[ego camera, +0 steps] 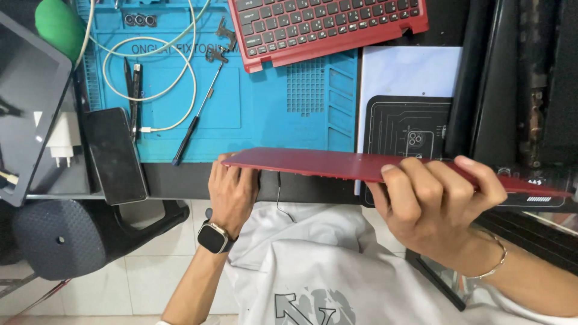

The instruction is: The person works on a disassembled red laptop, using a screwdriver to remove screws from the screen bezel and then detaching the screen assembly. They handle the screen, bezel, and internal components while moving the keyboard section aside.

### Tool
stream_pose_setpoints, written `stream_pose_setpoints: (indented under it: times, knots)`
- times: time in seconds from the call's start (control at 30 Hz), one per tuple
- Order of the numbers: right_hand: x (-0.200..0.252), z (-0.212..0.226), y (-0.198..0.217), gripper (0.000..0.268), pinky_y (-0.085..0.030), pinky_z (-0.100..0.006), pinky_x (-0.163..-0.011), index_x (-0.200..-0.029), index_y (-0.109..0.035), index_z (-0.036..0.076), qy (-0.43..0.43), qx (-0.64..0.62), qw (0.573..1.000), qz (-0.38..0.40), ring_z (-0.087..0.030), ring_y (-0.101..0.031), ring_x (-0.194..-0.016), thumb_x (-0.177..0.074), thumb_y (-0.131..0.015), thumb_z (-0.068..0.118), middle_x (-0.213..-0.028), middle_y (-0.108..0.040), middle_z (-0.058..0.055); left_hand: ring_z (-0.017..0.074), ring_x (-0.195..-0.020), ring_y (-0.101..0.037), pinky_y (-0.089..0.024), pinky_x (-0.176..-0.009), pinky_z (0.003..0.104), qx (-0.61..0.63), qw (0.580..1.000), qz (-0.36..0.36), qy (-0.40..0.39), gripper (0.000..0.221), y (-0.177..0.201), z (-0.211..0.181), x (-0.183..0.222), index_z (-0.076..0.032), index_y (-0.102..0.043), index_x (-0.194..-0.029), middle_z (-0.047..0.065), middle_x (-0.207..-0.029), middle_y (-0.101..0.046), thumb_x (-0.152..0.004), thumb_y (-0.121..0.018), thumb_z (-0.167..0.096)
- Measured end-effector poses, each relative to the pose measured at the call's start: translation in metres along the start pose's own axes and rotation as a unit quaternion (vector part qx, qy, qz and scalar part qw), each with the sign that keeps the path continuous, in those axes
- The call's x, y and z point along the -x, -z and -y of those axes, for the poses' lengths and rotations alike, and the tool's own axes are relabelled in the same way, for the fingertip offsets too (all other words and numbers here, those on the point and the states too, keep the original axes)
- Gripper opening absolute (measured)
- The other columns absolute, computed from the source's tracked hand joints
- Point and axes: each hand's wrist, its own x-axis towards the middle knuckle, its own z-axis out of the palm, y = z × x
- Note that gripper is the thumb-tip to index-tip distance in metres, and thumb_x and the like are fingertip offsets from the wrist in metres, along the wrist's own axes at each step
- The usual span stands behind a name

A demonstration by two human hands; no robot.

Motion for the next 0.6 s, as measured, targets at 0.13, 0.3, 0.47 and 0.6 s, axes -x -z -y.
stream_pose_setpoints:
  times: [0.13, 0.3, 0.47, 0.6]
  knots:
    - [0.006, 0.004, -0.002, 0.039, -0.035, -0.049, -0.096, -0.115, -0.055, 0.013, -0.005, 0.004, 1.0, -0.006, -0.022, -0.053, -0.098, -0.092, -0.077, 0.034, -0.104, -0.061, -0.002, 0.0321, -0.097, -0.058, -0.047, -0.082, 0.043, 0.002, 1.0, 0.003, 0.012, 0.032, -0.002, -0.004, 0.0, -0.001, -0.065, -0.111, 0.011, -0.115, -0.065, -0.079, -0.07, 0.004]
    - [-0.01, 0.001, -0.012, 0.057, -0.034, -0.051, -0.102, -0.124, -0.054, 0.01, -0.051, -0.018, 0.998, -0.014, -0.025, -0.052, -0.103, -0.091, -0.086, 0.043, -0.108, -0.061, -0.006, 0.028, -0.085, -0.055, -0.04, -0.071, 0.042, 0.075, 0.989, -0.042, 0.122, 0.024, 0.013, -0.044, -0.01, -0.007, -0.062, -0.093, 0.007, -0.095, -0.061, -0.087, -0.081, -0.021]
    - [-0.027, -0.001, -0.008, 0.06, -0.034, -0.051, -0.101, -0.12, -0.054, 0.008, -0.066, -0.03, 0.997, -0.016, -0.026, -0.053, -0.1, -0.084, -0.089, 0.043, -0.105, -0.062, -0.006, 0.0289, -0.083, -0.054, -0.037, -0.072, 0.042, 0.038, 0.986, -0.004, 0.163, 0.019, 0.009, -0.057, -0.016, -0.005, -0.064, -0.093, 0.009, -0.09, -0.06, -0.091, -0.074, -0.021]
    - [0.0, 0.0, -0.02, 0.061, -0.033, -0.052, -0.106, -0.124, -0.056, 0.011, -0.065, -0.04, 0.997, -0.019, -0.026, -0.053, -0.105, -0.087, -0.089, 0.046, -0.11, -0.062, -0.006, 0.0267, -0.081, -0.053, -0.036, -0.073, 0.041, 0.046, 0.989, -0.002, 0.142, 0.005, 0.02, -0.053, -0.015, -0.005, -0.065, -0.096, 0.006, -0.093, -0.062, -0.097, -0.065, -0.01]
